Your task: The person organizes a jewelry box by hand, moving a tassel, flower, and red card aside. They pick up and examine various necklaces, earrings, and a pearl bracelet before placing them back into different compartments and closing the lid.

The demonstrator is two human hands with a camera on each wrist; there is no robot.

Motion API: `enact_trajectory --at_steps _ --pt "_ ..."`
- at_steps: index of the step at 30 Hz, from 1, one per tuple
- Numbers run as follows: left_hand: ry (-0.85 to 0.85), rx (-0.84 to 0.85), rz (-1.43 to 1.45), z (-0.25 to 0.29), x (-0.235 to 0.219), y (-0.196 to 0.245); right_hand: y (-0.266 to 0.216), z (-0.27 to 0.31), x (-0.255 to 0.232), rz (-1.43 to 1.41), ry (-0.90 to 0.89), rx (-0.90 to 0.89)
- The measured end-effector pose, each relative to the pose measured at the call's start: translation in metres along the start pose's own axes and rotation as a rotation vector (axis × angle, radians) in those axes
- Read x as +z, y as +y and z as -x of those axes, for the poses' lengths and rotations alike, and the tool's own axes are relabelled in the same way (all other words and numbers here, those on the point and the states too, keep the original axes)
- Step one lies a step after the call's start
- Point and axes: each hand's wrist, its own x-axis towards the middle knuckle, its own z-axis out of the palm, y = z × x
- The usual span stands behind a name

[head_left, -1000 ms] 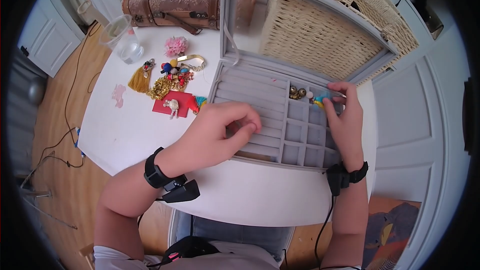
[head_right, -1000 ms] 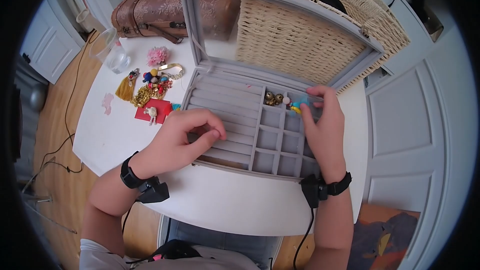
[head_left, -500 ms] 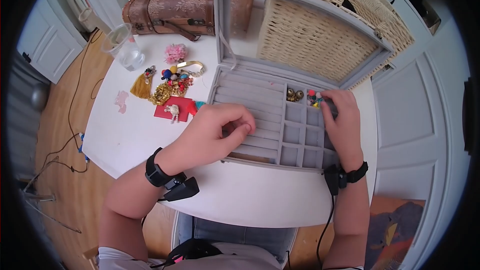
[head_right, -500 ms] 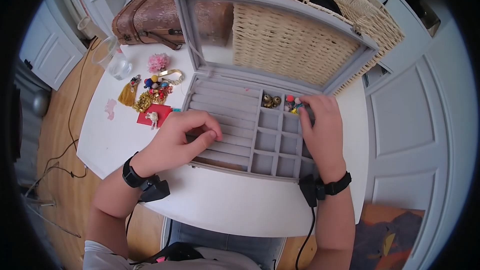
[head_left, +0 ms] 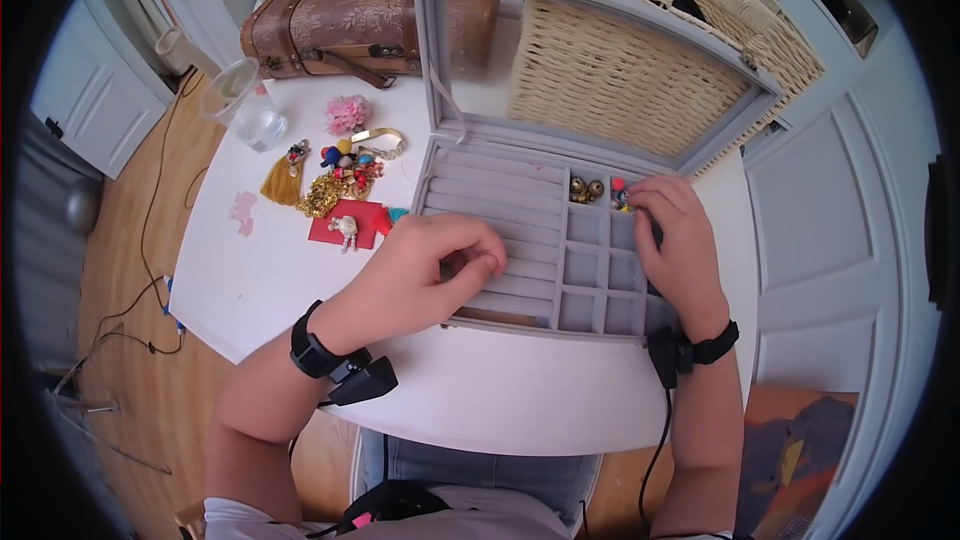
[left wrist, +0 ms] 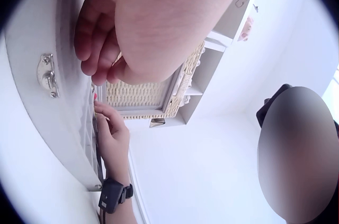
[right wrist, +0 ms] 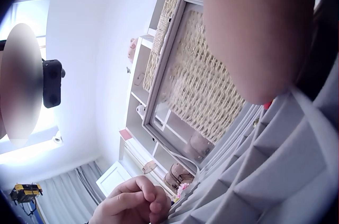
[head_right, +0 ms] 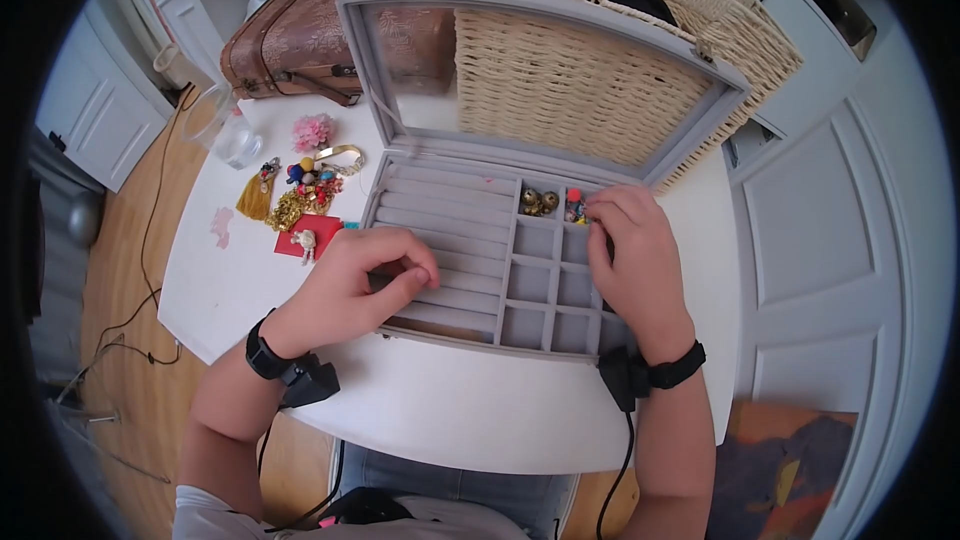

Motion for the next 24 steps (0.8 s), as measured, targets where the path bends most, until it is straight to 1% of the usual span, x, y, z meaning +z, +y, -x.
enact_trajectory --at_steps 4,6,9,13,15,16,18,19,21,22,24 --pt "-0.005 -0.024 0.003 0.0 -0.002 -0.001 -0.008 -0.002 -0.003 0.02 -0.037 0.04" --pt "-0.007 -0.015 -0.027 -0.001 -0.001 0.0 -0.006 -0.002 -0.003 0.079 -0.033 -0.042" --pt "-0.008 0.01 -0.03 0.0 0.0 -0.001 -0.007 -0.003 -0.006 0.119 -0.016 -0.063" --pt "-0.018 0.001 -0.048 -0.001 -0.003 0.001 -0.013 -0.004 -0.009 0.106 -0.01 -0.042" --pt "0.035 0.032 -0.023 0.0 -0.006 0.002 -0.017 -0.006 -0.012 0.01 -0.009 -0.011" --pt "0.037 0.033 -0.023 0.0 -0.008 0.002 -0.015 -0.005 -0.009 0.011 -0.009 -0.014" --pt "0.082 0.027 -0.022 -0.002 -0.015 0.002 -0.006 0.0 -0.004 -0.013 -0.078 -0.049" --pt "0.084 0.029 -0.023 -0.002 -0.018 0.002 -0.005 0.001 -0.006 -0.013 -0.077 -0.052" --pt "0.122 -0.058 -0.017 -0.003 -0.024 -0.001 -0.004 0.001 -0.008 0.056 -0.101 -0.039" --pt "0.133 -0.072 0.004 -0.004 -0.025 -0.003 -0.008 0.0 -0.008 0.055 -0.101 -0.04" --pt "0.143 -0.078 0.01 -0.005 -0.028 -0.001 -0.016 -0.003 -0.007 -0.01 -0.032 -0.014"
